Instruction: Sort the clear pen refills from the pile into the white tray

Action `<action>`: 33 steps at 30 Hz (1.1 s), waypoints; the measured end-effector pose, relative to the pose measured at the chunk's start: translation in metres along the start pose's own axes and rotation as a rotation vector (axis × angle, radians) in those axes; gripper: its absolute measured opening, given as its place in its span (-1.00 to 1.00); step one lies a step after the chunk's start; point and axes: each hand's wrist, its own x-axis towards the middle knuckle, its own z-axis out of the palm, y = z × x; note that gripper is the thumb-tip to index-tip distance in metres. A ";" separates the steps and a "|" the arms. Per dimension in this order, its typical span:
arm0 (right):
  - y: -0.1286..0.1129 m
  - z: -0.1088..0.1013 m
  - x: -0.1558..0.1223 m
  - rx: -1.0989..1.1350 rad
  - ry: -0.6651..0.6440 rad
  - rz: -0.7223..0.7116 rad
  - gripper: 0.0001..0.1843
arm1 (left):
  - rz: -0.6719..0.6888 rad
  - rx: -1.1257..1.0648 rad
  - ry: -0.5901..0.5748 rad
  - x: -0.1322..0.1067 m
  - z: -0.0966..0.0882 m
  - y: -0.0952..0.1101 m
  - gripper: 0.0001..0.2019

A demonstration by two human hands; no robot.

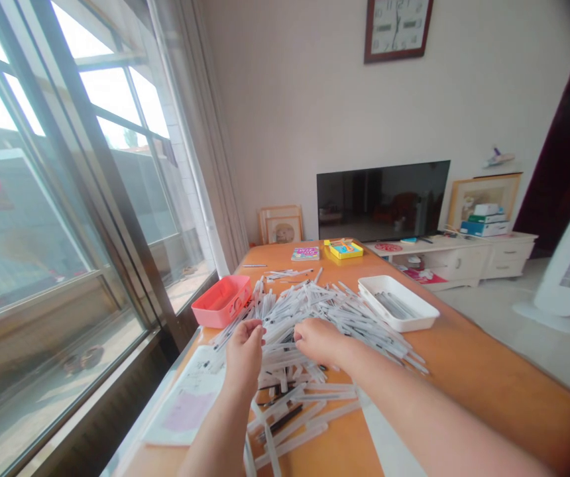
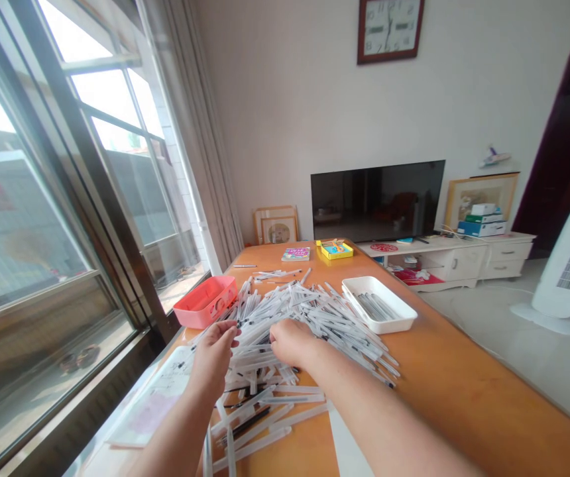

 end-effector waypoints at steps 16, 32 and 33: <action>0.007 -0.011 -0.023 0.531 0.056 -0.039 -0.84 | 0.045 -0.104 -0.322 -0.020 0.013 0.011 -0.52; 0.036 -0.014 -0.010 -0.112 0.136 -0.045 -0.76 | -0.105 -0.356 -0.135 -0.007 0.008 -0.002 -0.36; 0.037 -0.015 -0.011 -0.118 0.142 -0.047 -0.78 | -0.107 -0.344 -0.151 -0.008 0.008 -0.002 -0.37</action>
